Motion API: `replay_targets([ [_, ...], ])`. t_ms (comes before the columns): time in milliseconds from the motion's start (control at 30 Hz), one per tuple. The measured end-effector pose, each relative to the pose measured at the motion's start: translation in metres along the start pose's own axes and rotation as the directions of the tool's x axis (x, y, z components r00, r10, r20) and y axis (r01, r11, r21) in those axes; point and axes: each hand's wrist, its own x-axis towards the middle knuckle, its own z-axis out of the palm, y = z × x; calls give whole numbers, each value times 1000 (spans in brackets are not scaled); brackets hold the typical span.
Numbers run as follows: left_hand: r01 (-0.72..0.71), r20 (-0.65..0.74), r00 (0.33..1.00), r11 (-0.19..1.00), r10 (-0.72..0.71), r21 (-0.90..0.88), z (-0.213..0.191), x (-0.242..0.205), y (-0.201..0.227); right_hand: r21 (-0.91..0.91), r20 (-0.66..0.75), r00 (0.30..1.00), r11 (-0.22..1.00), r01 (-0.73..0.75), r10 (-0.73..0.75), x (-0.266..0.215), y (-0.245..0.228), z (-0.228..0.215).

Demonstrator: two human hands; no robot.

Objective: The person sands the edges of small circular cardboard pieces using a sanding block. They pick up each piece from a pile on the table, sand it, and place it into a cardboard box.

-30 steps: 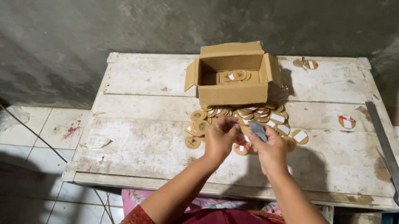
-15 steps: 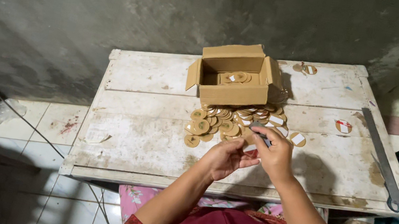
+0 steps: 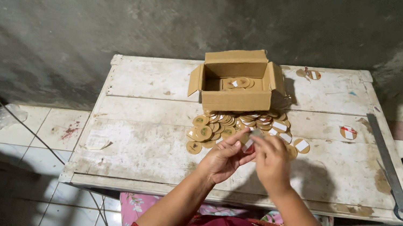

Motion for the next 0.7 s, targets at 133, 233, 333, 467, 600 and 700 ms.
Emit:
replay_targets([
  [133, 4, 0, 1000, 999, -4, -39, 5, 5, 0, -65, 11, 1000, 998, -7, 8, 2, 0, 1],
  [233, 11, -24, 1000, 999, -12, -43, 2, 6, -3, -68, 0, 997, 995, 73, -73, -7, -9, 5],
  [333, 22, -50, 998, 999, -25, -44, -17, 11, -15, -127, 7, 995, 987, 98, -98, 4, -15, -3],
  [467, 29, -53, 998, 999, -31, -41, -23, 12, -21, -216, -41, 991, 969, 116, -128, 9, -15, -11],
  [600, 12, -77, 997, 1000, -13, -10, -22, 12, -21, -275, -24, 991, 954, 121, -133, 2, -10, -4],
  [700, -3, -81, 997, 1000, 3, 9, -12, 10, -14, -260, -4, 988, 954, 149, -156, 3, -43, -4],
])
